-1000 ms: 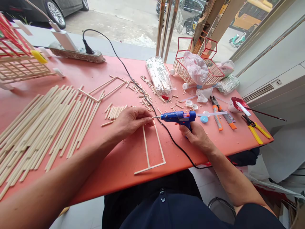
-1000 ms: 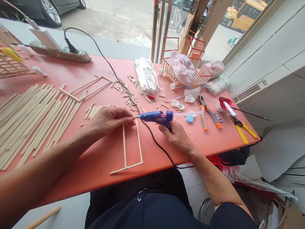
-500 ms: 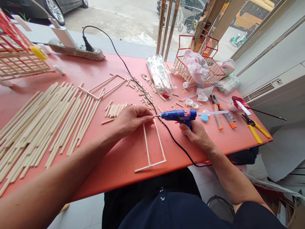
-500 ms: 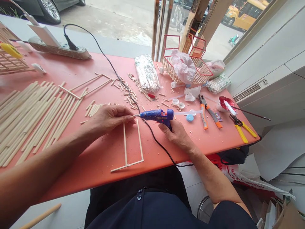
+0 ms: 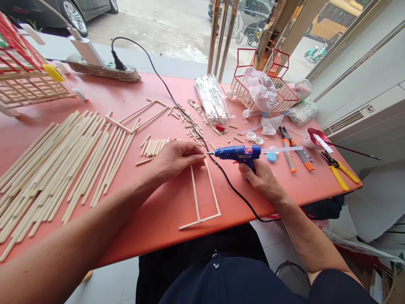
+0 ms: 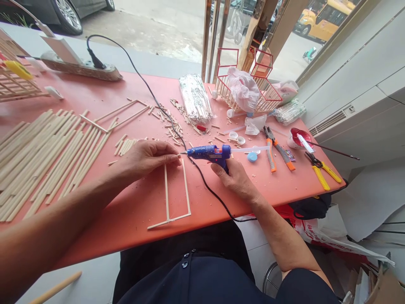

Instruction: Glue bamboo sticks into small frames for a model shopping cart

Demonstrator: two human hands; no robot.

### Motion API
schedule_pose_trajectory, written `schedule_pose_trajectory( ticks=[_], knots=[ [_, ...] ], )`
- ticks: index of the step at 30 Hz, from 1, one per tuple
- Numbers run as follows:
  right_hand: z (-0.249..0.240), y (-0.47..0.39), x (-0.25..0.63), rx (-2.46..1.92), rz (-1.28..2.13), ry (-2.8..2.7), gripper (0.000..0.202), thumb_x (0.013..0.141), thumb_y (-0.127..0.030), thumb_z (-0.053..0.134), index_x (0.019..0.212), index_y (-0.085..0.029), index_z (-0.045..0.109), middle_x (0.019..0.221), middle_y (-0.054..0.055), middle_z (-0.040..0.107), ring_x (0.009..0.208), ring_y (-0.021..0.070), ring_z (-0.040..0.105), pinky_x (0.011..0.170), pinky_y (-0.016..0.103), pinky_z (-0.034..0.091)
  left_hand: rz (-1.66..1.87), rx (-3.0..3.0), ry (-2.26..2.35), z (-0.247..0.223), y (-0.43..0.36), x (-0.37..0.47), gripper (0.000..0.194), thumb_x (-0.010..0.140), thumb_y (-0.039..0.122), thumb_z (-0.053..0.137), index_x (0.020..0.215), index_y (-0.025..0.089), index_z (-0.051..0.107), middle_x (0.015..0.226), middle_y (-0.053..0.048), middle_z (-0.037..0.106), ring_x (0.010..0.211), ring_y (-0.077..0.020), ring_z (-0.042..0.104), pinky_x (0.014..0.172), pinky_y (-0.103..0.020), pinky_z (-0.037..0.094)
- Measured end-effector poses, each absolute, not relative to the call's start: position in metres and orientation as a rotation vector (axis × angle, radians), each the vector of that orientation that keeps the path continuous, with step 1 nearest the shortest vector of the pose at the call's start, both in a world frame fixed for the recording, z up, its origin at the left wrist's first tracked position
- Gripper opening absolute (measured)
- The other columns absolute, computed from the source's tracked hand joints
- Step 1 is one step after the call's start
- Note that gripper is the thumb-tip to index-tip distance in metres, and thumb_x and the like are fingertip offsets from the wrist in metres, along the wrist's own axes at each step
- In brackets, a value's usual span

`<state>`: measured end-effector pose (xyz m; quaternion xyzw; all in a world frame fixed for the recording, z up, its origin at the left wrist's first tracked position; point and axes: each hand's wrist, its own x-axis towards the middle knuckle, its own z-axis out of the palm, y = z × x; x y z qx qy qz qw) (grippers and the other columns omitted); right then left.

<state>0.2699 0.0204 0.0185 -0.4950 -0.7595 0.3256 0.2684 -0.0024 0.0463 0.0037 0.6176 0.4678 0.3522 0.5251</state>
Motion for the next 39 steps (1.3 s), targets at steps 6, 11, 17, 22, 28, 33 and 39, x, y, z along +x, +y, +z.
schedule_pose_trajectory(
  ticks=[6,11,17,22,28,33,39],
  knots=[
    [0.0165,0.0206,0.2715,-1.343,0.894,-2.028,0.049,0.101,-0.056,0.051,0.11,-0.013,0.075,0.065,-0.001,0.05,0.059,0.014,0.044,0.06,0.028,0.038,0.864,1.475,1.105,0.0005,0.0469,-0.002,0.023,0.08,0.042,0.076,0.081,0.019,0.074,0.077,-0.006,0.081,0.077,-0.0234,0.078,0.082,-0.036,0.061],
    [0.0162,0.0206,0.2717,-1.347,0.923,-2.017,0.054,0.1,-0.06,0.051,0.109,-0.012,0.074,0.062,-0.001,0.048,0.059,0.0143,0.044,0.059,0.028,0.038,0.871,1.466,1.114,0.0001,0.0473,-0.0024,0.026,0.079,0.044,0.077,0.081,0.018,0.074,0.077,-0.006,0.081,0.076,-0.0228,0.077,0.08,-0.035,0.061],
    [0.0177,0.0194,0.2713,-1.359,0.916,-2.024,0.052,0.101,-0.059,0.052,0.11,-0.013,0.074,0.061,-0.002,0.046,0.058,0.0136,0.043,0.057,0.027,0.037,0.866,1.446,1.116,0.0001,0.0474,-0.0032,0.029,0.078,0.046,0.079,0.082,0.018,0.073,0.077,-0.007,0.081,0.076,-0.0237,0.077,0.081,-0.038,0.061],
    [0.0166,0.0199,0.2715,-1.342,0.886,-2.04,0.047,0.101,-0.053,0.053,0.111,-0.012,0.075,0.062,-0.002,0.048,0.058,0.0135,0.044,0.059,0.028,0.038,0.862,1.461,1.122,-0.0025,0.0474,-0.0035,0.027,0.08,0.045,0.077,0.083,0.018,0.073,0.079,-0.007,0.081,0.078,-0.0238,0.077,0.082,-0.037,0.06],
    [0.0186,0.019,0.2693,-1.356,0.858,-2.051,0.042,0.1,-0.048,0.054,0.108,-0.012,0.075,0.062,-0.002,0.05,0.059,0.0132,0.045,0.059,0.027,0.039,0.847,1.492,1.105,-0.0029,0.0465,-0.0041,0.025,0.081,0.044,0.075,0.083,0.019,0.074,0.08,-0.005,0.082,0.078,-0.0234,0.078,0.083,-0.036,0.06],
    [0.0177,0.0186,0.2696,-1.366,0.855,-2.038,0.041,0.1,-0.048,0.054,0.103,-0.013,0.074,0.063,-0.001,0.051,0.058,0.0129,0.044,0.059,0.027,0.039,0.851,1.5,1.104,-0.003,0.0461,-0.0034,0.022,0.081,0.042,0.076,0.082,0.02,0.074,0.078,-0.004,0.082,0.078,-0.023,0.079,0.084,-0.035,0.061],
    [0.0163,0.0202,0.2707,-1.389,0.88,-2.027,0.047,0.1,-0.054,0.054,0.105,-0.013,0.076,0.061,0.0,0.054,0.062,0.016,0.051,0.059,0.028,0.04,0.864,1.472,1.119,-0.0052,0.0457,-0.0027,0.025,0.079,0.046,0.079,0.081,0.022,0.075,0.077,-0.004,0.082,0.078,-0.0241,0.079,0.084,-0.036,0.062]
  ],
)
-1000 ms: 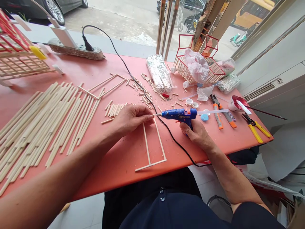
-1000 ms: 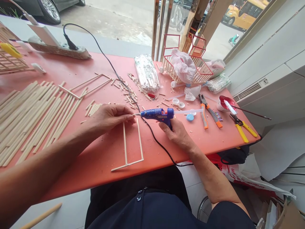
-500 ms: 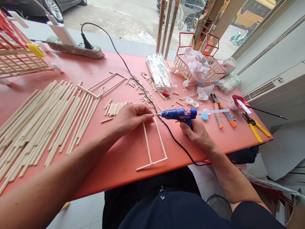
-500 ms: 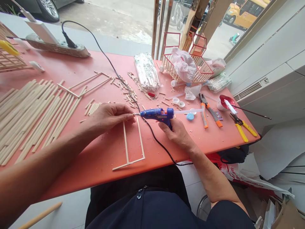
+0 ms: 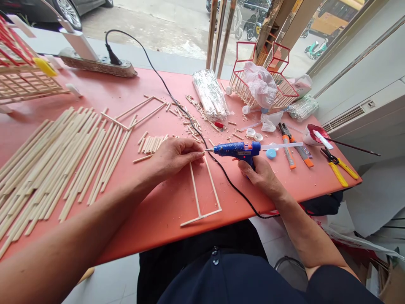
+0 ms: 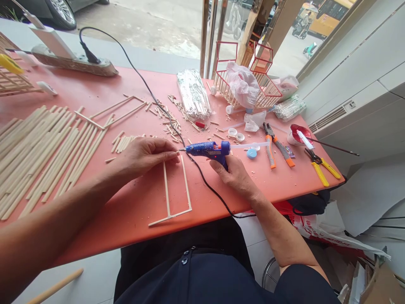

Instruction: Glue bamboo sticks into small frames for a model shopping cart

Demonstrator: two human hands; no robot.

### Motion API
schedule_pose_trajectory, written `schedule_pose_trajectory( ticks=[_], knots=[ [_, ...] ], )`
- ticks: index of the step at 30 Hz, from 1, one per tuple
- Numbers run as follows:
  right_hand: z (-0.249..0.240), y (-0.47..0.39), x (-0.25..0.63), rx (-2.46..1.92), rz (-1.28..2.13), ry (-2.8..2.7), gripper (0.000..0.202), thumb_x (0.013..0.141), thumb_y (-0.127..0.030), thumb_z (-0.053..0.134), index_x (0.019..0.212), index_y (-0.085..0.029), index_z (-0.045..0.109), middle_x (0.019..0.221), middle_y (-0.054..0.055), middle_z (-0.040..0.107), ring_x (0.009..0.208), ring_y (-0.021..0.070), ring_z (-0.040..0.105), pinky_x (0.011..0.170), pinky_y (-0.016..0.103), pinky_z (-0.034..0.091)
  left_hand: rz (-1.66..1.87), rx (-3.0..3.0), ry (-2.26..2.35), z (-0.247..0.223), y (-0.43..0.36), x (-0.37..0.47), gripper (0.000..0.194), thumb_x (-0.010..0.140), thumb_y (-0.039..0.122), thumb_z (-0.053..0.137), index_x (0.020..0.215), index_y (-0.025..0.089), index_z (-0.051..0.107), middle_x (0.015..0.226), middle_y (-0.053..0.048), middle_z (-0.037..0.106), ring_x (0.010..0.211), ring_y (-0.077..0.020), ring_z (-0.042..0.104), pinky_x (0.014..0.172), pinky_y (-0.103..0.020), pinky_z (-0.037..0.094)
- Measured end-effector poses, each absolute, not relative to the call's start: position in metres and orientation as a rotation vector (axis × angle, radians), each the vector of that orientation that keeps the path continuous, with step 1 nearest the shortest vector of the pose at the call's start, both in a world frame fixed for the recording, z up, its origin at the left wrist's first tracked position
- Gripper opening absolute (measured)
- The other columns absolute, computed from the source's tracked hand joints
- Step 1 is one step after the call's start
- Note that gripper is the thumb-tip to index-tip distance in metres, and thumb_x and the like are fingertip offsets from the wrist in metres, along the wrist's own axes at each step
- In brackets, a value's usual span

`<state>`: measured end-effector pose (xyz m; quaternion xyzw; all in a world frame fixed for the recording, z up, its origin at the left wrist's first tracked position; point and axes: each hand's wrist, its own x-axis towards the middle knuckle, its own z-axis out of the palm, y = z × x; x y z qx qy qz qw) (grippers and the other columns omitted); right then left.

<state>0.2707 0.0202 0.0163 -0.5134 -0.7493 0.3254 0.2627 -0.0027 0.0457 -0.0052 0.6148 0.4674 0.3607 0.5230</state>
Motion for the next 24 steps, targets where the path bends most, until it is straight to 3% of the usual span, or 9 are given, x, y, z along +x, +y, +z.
schedule_pose_trajectory(
  ticks=[9,24],
  knots=[
    [0.0178,0.0199,0.2704,-1.391,0.888,-2.021,0.05,0.1,-0.057,0.054,0.11,-0.013,0.076,0.064,0.002,0.057,0.064,0.0175,0.054,0.062,0.029,0.042,0.874,1.54,1.109,-0.0025,0.0456,-0.0042,0.025,0.084,0.044,0.074,0.083,0.019,0.074,0.08,-0.005,0.081,0.079,-0.0226,0.077,0.083,-0.034,0.059],
    [0.0162,0.0185,0.2702,-1.393,0.839,-2.04,0.047,0.1,-0.052,0.054,0.112,-0.013,0.077,0.063,0.002,0.057,0.065,0.0176,0.055,0.061,0.029,0.042,0.854,1.533,1.124,-0.0052,0.0466,-0.0034,0.024,0.081,0.045,0.075,0.081,0.021,0.075,0.078,-0.004,0.081,0.077,-0.0237,0.078,0.083,-0.036,0.061]
  ],
)
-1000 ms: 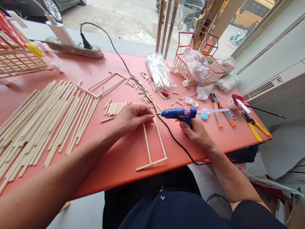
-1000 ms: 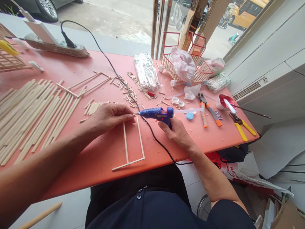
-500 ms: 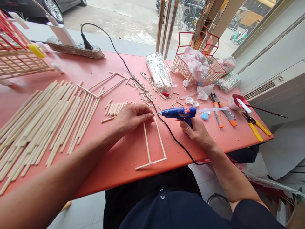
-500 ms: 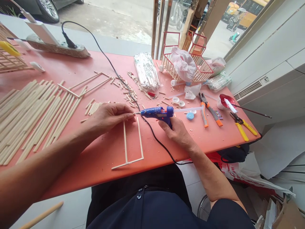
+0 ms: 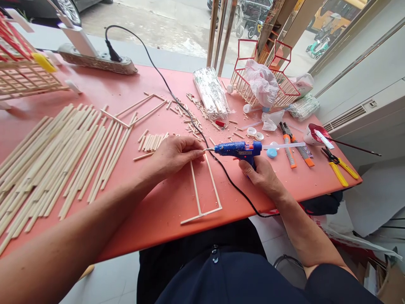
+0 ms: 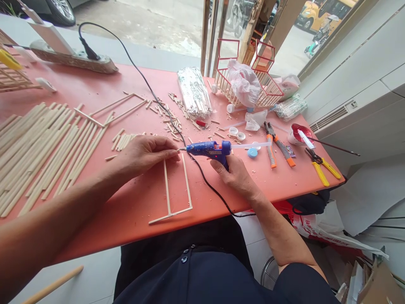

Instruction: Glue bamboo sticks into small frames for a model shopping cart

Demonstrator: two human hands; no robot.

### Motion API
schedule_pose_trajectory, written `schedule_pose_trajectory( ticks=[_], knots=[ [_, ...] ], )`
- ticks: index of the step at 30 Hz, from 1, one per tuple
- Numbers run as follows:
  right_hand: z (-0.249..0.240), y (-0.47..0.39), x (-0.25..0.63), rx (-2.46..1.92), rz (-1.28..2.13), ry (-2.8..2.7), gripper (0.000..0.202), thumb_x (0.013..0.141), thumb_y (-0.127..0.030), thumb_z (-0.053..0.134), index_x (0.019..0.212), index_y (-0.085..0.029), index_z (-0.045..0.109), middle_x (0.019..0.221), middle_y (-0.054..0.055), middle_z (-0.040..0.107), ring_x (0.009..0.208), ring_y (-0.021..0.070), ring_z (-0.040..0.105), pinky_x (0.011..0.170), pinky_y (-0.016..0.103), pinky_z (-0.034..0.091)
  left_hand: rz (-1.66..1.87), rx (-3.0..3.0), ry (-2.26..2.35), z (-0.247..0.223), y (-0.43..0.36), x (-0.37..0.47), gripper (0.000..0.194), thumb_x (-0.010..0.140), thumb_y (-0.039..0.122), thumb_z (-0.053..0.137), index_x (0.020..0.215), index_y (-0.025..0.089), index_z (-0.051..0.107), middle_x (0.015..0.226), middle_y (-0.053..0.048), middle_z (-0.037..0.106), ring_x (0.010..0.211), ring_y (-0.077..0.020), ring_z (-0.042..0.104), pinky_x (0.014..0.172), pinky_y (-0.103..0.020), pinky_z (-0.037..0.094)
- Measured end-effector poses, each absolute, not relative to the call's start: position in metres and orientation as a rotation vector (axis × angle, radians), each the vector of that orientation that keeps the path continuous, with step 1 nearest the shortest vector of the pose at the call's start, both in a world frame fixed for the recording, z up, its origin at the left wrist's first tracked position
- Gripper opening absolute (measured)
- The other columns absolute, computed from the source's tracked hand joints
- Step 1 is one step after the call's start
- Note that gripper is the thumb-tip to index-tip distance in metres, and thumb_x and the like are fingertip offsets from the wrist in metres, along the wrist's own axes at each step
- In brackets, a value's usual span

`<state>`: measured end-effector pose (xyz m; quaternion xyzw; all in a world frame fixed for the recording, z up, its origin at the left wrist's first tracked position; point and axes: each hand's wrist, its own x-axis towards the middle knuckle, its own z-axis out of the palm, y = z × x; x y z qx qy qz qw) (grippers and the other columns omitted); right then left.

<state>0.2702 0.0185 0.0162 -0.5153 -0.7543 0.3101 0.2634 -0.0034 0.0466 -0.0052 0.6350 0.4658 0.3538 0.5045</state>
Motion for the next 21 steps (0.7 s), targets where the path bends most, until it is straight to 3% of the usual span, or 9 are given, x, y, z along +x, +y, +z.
schedule_pose_trajectory(
  ticks=[14,21],
  knots=[
    [0.0157,0.0186,0.2693,-1.408,0.86,-2.015,0.055,0.1,-0.062,0.053,0.112,-0.014,0.077,0.063,0.002,0.057,0.065,0.0182,0.056,0.06,0.029,0.041,0.848,1.563,1.133,-0.0022,0.0461,-0.0026,0.022,0.081,0.044,0.074,0.079,0.022,0.075,0.077,-0.004,0.081,0.077,-0.0236,0.078,0.082,-0.035,0.061],
    [0.0184,0.0183,0.268,-1.395,0.786,-2.067,0.046,0.1,-0.052,0.054,0.11,-0.014,0.077,0.064,0.002,0.057,0.065,0.0177,0.054,0.062,0.029,0.041,0.874,1.548,1.153,0.0,0.0452,-0.0028,0.027,0.081,0.047,0.076,0.081,0.02,0.076,0.077,-0.006,0.081,0.077,-0.0239,0.077,0.081,-0.036,0.059]
  ],
)
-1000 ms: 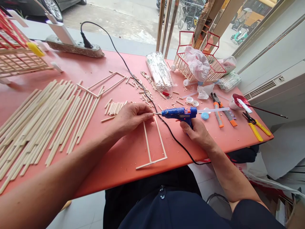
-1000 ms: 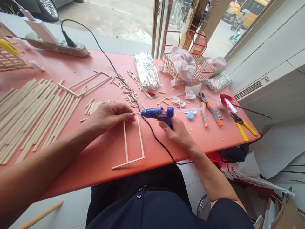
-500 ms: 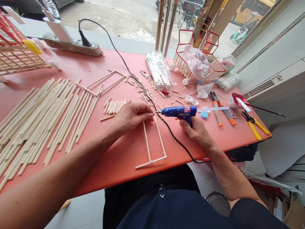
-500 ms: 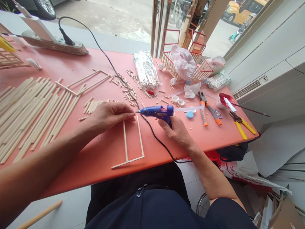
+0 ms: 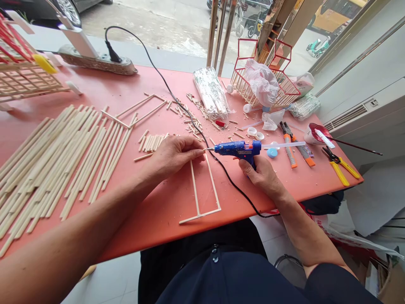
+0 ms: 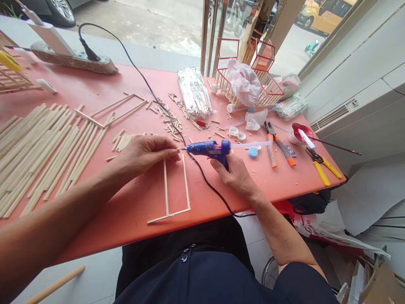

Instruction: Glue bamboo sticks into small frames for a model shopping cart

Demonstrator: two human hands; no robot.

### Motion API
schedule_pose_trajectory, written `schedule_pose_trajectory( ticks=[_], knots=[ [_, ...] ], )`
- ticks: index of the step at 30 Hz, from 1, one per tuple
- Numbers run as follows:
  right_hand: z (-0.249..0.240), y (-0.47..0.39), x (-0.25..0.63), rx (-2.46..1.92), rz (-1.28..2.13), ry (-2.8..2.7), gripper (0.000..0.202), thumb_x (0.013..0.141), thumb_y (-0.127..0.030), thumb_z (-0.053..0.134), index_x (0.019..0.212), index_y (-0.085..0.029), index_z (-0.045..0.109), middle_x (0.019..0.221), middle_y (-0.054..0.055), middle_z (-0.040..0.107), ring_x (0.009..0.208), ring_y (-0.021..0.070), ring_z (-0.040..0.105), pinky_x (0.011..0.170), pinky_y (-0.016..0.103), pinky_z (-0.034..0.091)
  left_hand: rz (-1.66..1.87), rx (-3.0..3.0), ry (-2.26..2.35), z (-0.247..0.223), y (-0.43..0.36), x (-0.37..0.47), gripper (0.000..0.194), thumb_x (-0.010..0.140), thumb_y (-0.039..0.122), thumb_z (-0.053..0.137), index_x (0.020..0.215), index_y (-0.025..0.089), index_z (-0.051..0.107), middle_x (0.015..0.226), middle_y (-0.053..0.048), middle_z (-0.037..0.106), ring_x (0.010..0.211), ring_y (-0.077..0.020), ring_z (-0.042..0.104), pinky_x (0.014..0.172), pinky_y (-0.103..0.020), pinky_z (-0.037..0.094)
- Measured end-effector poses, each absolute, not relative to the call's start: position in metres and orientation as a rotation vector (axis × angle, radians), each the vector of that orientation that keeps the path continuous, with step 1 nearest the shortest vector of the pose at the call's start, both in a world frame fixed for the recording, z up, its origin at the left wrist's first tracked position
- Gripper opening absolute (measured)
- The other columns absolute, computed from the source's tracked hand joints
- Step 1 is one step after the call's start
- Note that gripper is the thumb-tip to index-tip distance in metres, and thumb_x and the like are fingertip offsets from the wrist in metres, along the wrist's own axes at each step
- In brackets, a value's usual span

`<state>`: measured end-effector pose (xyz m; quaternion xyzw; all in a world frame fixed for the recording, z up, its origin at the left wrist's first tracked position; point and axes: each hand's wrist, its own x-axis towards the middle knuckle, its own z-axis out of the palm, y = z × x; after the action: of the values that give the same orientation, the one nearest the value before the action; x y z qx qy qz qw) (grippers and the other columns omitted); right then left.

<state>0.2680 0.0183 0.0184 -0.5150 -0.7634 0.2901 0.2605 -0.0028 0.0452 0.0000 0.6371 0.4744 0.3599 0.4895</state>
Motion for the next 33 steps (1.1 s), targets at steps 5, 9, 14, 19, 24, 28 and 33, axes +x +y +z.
schedule_pose_trajectory(
  ticks=[5,9,14,19,24,28,33],
  knots=[
    [0.018,0.017,0.268,-1.38,0.763,-2.078,0.041,0.099,-0.045,0.054,0.104,-0.012,0.077,0.068,0.002,0.059,0.064,0.0158,0.052,0.064,0.029,0.042,0.88,1.53,1.161,0.001,0.043,-0.002,0.025,0.082,0.044,0.075,0.081,0.019,0.075,0.076,-0.006,0.08,0.076,-0.024,0.077,0.08,-0.036,0.06],
    [0.016,0.016,0.269,-1.356,0.771,-2.067,0.041,0.1,-0.044,0.053,0.11,-0.012,0.077,0.071,0.003,0.061,0.067,0.0172,0.054,0.065,0.03,0.042,0.874,1.514,1.169,0.001,0.043,-0.001,0.022,0.081,0.042,0.074,0.081,0.02,0.075,0.076,-0.005,0.081,0.075,-0.0237,0.078,0.081,-0.036,0.062],
    [0.017,0.015,0.269,-1.367,0.795,-2.054,0.04,0.1,-0.046,0.054,0.113,-0.015,0.076,0.072,0.004,0.063,0.073,0.0208,0.06,0.066,0.031,0.044,0.851,1.539,1.181,0.001,0.044,-0.001,0.019,0.08,0.041,0.075,0.078,0.022,0.076,0.076,-0.003,0.081,0.077,-0.0244,0.078,0.082,-0.036,0.062],
    [0.011,0.016,0.27,-1.351,0.802,-2.043,0.04,0.101,-0.048,0.054,0.112,-0.015,0.073,0.079,0.006,0.068,0.077,0.0223,0.064,0.07,0.033,0.048,0.857,1.584,1.17,0.001,0.045,0.0,0.02,0.079,0.041,0.075,0.076,0.021,0.077,0.076,-0.003,0.081,0.076,-0.0239,0.078,0.081,-0.034,0.061],
    [0.002,0.015,0.274,-1.264,0.647,-2.157,0.032,0.102,-0.045,0.053,0.113,-0.021,0.07,0.095,0.008,0.072,0.088,0.0252,0.067,0.08,0.04,0.055,0.888,1.564,1.163,0.0,0.044,0.001,0.022,0.077,0.042,0.075,0.077,0.019,0.077,0.075,-0.004,0.081,0.075,-0.0229,0.077,0.08,-0.034,0.06],
    [-0.001,0.009,0.278,-1.17,0.364,-2.278,0.024,0.105,-0.042,0.049,0.114,-0.026,0.065,0.1,0.008,0.069,0.093,0.0257,0.063,0.086,0.044,0.057,0.934,1.496,1.172,0.003,0.043,0.002,0.022,0.076,0.04,0.076,0.077,0.019,0.076,0.073,-0.005,0.079,0.072,-0.022,0.076,0.076,-0.034,0.06],
    [-0.001,-0.001,0.291,-1.142,0.095,-2.366,0.037,0.106,-0.041,0.047,0.134,-0.018,0.059,0.116,0.016,0.066,0.109,0.0308,0.061,0.097,0.048,0.054,0.942,1.473,1.19,0.004,0.042,0.002,0.019,0.075,0.038,0.076,0.076,0.019,0.075,0.069,-0.004,0.078,0.069,-0.0212,0.075,0.075,-0.034,0.06]
  ],
)
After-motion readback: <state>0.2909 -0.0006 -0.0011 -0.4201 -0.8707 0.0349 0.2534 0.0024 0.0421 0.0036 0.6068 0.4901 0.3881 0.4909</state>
